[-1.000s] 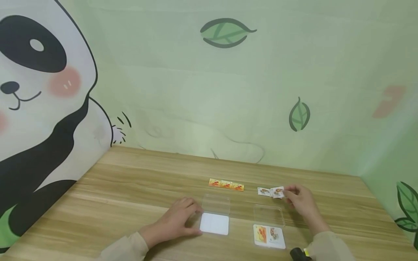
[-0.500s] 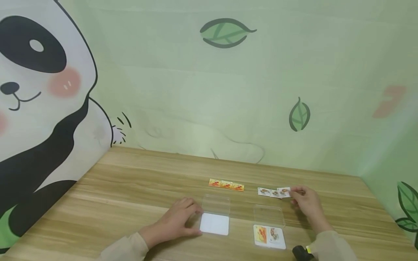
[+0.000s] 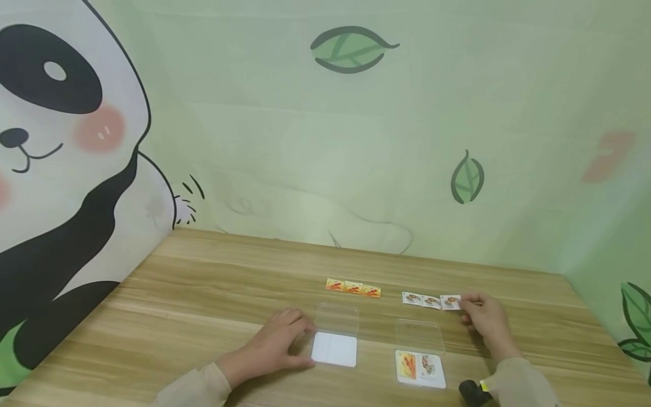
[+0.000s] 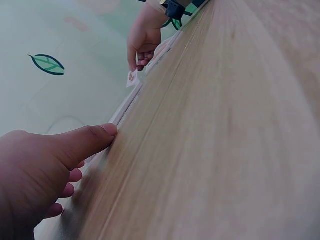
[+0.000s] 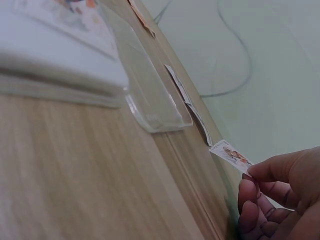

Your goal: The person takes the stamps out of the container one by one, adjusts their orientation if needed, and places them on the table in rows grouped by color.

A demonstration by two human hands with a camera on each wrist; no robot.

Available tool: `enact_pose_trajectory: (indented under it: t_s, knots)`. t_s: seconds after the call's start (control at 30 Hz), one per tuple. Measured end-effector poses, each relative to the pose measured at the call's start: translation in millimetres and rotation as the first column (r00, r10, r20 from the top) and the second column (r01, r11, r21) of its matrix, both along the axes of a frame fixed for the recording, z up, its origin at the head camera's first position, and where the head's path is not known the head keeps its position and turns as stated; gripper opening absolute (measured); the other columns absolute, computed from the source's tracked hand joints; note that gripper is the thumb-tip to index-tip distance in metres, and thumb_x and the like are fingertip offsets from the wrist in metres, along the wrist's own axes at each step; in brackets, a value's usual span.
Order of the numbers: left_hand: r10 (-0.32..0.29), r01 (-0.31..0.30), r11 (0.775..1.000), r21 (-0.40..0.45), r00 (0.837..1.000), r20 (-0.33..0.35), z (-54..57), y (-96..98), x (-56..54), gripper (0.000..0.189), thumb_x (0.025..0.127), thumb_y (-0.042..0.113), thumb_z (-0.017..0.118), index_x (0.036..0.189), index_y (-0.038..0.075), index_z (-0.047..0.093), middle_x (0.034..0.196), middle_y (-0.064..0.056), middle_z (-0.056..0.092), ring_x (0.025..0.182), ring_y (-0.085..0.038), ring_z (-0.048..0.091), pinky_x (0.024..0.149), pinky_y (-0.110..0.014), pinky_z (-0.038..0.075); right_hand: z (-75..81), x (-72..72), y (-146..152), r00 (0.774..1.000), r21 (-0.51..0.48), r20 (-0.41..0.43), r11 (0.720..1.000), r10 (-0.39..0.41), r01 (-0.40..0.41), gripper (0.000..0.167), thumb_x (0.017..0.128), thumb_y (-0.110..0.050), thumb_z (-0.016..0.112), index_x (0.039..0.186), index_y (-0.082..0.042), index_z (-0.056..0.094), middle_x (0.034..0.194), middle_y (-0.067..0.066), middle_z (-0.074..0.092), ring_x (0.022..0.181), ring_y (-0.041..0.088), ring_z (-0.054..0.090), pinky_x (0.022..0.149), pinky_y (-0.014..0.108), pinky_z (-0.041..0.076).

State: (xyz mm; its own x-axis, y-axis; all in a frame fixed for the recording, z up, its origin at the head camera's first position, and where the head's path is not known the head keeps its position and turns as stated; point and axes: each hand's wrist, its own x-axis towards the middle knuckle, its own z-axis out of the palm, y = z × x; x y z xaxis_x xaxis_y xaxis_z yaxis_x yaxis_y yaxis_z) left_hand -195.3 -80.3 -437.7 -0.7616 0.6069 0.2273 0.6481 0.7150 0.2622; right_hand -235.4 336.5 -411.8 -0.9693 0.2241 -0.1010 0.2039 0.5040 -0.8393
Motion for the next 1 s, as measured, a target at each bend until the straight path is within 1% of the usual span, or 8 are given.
enact_pose_trajectory:
  t_s: [0.17,0.33,0.57,0.8,0.93,1.0]
  knots:
    - [0.001,-0.001,1.0,0.0,1.0,0.002,2.1,0.5,0.6,0.049,0.078,0.051,0.073,0.114,0.019,0.061,0.11,0.007,0.056,0.108,-0.012,0.05,0.101,-0.035,0.041,-1.4,-0.8,1.8,1.0,0.013,0.001,1.0,-0.021,0.021,0.034,0.094,-0.011,0.051,0.114,0.017,0.049,0.073,-0.004,0.056,0.059,0.002,0.055,0.052,0.022,0.049]
    - [0.003,-0.003,1.0,0.002,1.0,0.01,4.2,1.4,1.4,0.049,0.078,0.05,0.073,0.114,0.019,0.061,0.111,0.006,0.056,0.109,-0.012,0.05,0.102,-0.036,0.041,-0.4,-0.7,1.6,0.999,0.042,0.016,0.999,-0.035,0.035,0.036,0.093,-0.012,0.053,0.115,0.016,0.049,0.071,-0.005,0.058,0.059,0.003,0.055,0.052,0.023,0.048]
    - [-0.007,0.007,1.0,0.006,1.0,-0.012,5.0,2.0,1.6,0.049,0.078,0.05,0.073,0.113,0.018,0.061,0.11,0.006,0.056,0.108,-0.013,0.05,0.101,-0.037,0.041,-0.3,-1.0,1.9,0.999,0.106,0.024,0.993,-0.045,0.043,0.035,0.093,-0.014,0.055,0.113,0.015,0.05,0.071,-0.001,0.061,0.06,0.006,0.055,0.052,0.025,0.047]
    - [-0.002,0.002,1.0,-0.004,1.0,-0.007,3.7,2.4,1.1,0.049,0.078,0.05,0.073,0.113,0.019,0.061,0.111,0.006,0.056,0.109,-0.013,0.05,0.102,-0.037,0.041,-1.4,-0.2,3.9,0.999,0.173,0.013,0.984,-0.038,0.036,0.037,0.09,-0.017,0.058,0.11,0.014,0.053,0.071,0.002,0.062,0.062,0.008,0.055,0.053,0.027,0.046]
    - [-0.004,0.004,1.0,0.005,1.0,-0.013,2.7,1.3,1.2,0.049,0.077,0.05,0.074,0.113,0.019,0.061,0.11,0.006,0.056,0.108,-0.013,0.05,0.101,-0.037,0.041,0.2,0.3,3.2,1.0,0.193,0.006,0.981,-0.029,0.028,0.038,0.089,-0.018,0.059,0.109,0.014,0.055,0.069,0.001,0.061,0.061,0.008,0.054,0.052,0.026,0.046]
    - [-0.008,0.008,1.0,0.011,1.0,-0.019,2.6,0.2,1.5,0.049,0.077,0.049,0.074,0.113,0.018,0.061,0.11,0.006,0.056,0.107,-0.013,0.05,0.1,-0.037,0.042,0.5,0.2,2.5,1.0,0.203,0.001,0.979,-0.022,0.021,0.039,0.088,-0.019,0.059,0.108,0.014,0.055,0.066,-0.002,0.061,0.06,0.007,0.054,0.052,0.026,0.046]
